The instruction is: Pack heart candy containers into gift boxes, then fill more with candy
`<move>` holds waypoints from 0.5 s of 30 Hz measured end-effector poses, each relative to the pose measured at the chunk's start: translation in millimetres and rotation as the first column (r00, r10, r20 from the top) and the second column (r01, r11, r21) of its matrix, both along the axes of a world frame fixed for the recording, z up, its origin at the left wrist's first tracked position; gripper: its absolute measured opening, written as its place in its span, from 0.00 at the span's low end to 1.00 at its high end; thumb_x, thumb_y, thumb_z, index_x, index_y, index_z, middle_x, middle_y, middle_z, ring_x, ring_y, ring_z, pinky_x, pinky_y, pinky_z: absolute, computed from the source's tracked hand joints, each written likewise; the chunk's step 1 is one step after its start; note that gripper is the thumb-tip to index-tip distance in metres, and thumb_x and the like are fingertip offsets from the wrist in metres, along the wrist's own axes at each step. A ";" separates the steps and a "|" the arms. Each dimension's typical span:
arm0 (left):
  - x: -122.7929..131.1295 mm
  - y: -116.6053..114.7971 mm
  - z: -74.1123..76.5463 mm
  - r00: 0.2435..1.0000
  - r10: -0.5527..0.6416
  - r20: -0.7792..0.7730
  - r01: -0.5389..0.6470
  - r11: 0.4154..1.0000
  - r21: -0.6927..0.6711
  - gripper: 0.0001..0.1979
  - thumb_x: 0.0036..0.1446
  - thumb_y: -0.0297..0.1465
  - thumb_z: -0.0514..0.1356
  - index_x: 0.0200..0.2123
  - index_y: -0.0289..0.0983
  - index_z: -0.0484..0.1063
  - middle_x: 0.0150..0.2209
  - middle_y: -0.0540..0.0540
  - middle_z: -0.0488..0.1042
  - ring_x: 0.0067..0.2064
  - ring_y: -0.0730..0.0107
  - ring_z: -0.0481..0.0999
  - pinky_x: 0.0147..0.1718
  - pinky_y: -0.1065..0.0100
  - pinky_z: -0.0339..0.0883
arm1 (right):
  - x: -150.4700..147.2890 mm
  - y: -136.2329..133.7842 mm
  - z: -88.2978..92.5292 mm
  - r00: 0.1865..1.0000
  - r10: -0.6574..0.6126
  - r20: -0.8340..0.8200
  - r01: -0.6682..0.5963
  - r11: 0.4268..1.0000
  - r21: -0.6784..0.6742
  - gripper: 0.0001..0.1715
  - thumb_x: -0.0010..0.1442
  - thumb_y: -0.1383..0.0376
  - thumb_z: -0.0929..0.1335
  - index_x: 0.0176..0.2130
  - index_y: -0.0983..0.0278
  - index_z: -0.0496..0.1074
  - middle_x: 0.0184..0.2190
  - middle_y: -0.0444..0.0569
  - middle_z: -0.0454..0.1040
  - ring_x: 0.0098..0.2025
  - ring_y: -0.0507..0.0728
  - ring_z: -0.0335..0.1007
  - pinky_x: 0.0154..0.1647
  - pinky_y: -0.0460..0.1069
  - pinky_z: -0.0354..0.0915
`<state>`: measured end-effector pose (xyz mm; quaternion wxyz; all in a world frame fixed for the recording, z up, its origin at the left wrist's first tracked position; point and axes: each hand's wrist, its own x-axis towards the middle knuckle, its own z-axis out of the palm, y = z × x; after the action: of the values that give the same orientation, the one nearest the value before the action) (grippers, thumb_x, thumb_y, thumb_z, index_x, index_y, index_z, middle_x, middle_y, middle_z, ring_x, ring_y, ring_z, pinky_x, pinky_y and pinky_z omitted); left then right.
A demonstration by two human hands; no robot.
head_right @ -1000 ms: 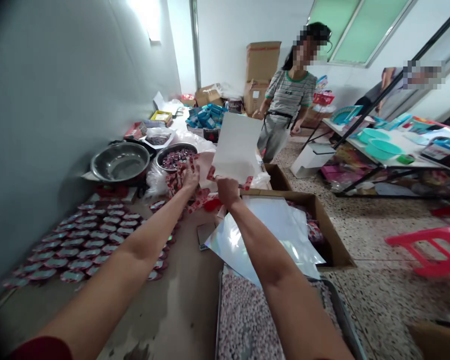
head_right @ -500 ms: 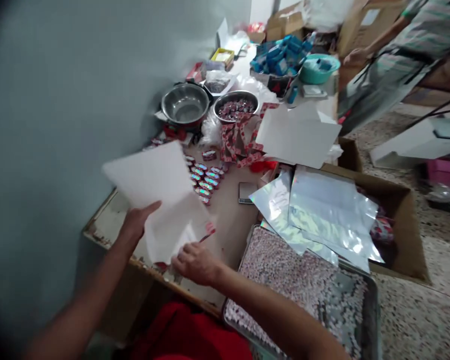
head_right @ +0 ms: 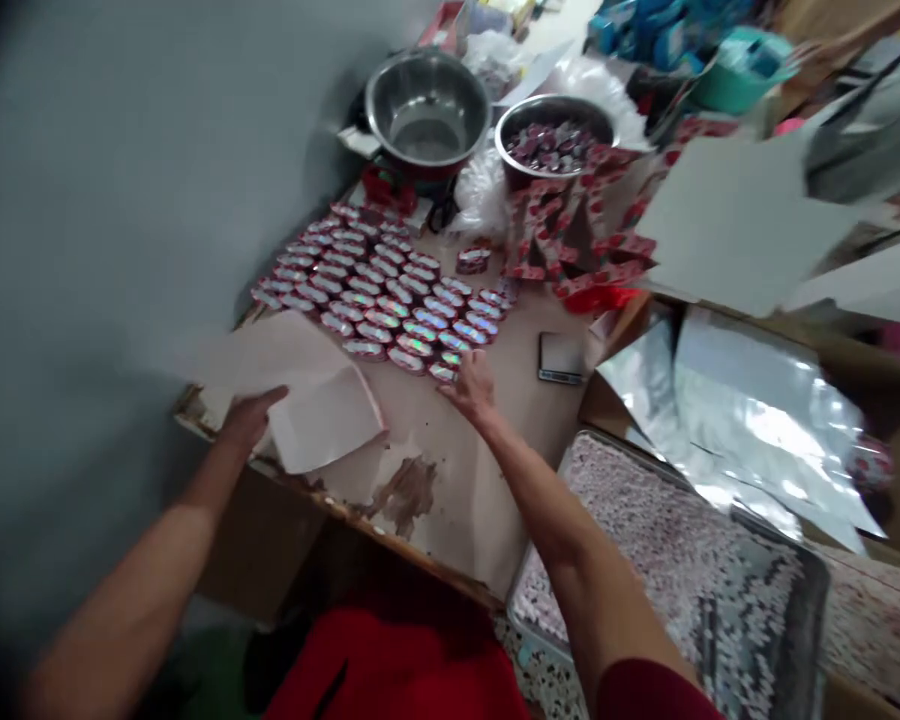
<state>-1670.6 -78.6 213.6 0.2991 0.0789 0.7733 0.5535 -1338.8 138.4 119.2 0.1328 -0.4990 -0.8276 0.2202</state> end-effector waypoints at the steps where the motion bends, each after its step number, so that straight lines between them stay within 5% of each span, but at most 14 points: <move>1: -7.4 4.1 -8.8 1.000 -0.008 0.009 0.008 1.000 0.006 0.29 0.31 0.33 0.79 0.40 0.31 0.77 0.37 0.41 0.83 0.49 0.50 0.82 0.55 0.49 0.75 | -14.9 -5.4 -5.6 0.996 -0.068 0.055 0.066 0.997 0.039 0.40 0.56 0.56 0.76 0.61 0.68 0.64 0.55 0.65 0.67 0.53 0.70 0.66 0.53 0.62 0.66; 5: -30.7 0.8 -32.4 0.988 -0.138 0.062 0.132 0.986 0.099 0.31 0.29 0.36 0.81 0.39 0.31 0.78 0.39 0.39 0.83 0.49 0.51 0.82 0.58 0.51 0.73 | -55.7 -23.6 -20.4 0.954 -0.273 0.122 0.254 0.955 0.152 0.44 0.59 0.52 0.73 0.64 0.72 0.61 0.54 0.70 0.69 0.53 0.72 0.64 0.53 0.64 0.63; 9: -34.4 -9.0 -39.2 0.975 -0.220 0.033 0.214 0.967 0.137 0.34 0.33 0.39 0.80 0.44 0.33 0.79 0.42 0.38 0.84 0.50 0.52 0.82 0.60 0.52 0.71 | -49.3 -31.6 -17.1 0.968 -0.252 0.020 0.245 0.956 0.161 0.40 0.59 0.50 0.72 0.63 0.67 0.65 0.51 0.62 0.74 0.52 0.69 0.67 0.53 0.61 0.62; 13: -32.6 -10.2 -50.1 0.970 -0.243 0.009 0.242 0.966 0.089 0.33 0.36 0.43 0.78 0.46 0.34 0.79 0.44 0.37 0.84 0.51 0.50 0.81 0.60 0.50 0.71 | -31.5 -69.0 32.1 0.960 -0.231 -0.156 0.264 0.932 0.247 0.39 0.59 0.49 0.72 0.62 0.63 0.65 0.50 0.58 0.75 0.50 0.67 0.69 0.53 0.61 0.64; 15: -35.7 -9.8 -57.0 0.960 -0.279 -0.013 0.279 0.958 0.065 0.29 0.39 0.43 0.76 0.43 0.35 0.80 0.45 0.37 0.84 0.52 0.49 0.81 0.61 0.50 0.70 | -43.7 -94.3 64.9 0.977 -0.017 -0.213 0.078 0.955 0.285 0.37 0.60 0.50 0.73 0.62 0.59 0.65 0.52 0.56 0.74 0.52 0.66 0.69 0.55 0.61 0.64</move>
<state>-1706.3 -88.4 156.5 0.3700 0.1982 0.7362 0.5310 -1382.6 44.1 184.1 0.2962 -0.4680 -0.8201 0.1436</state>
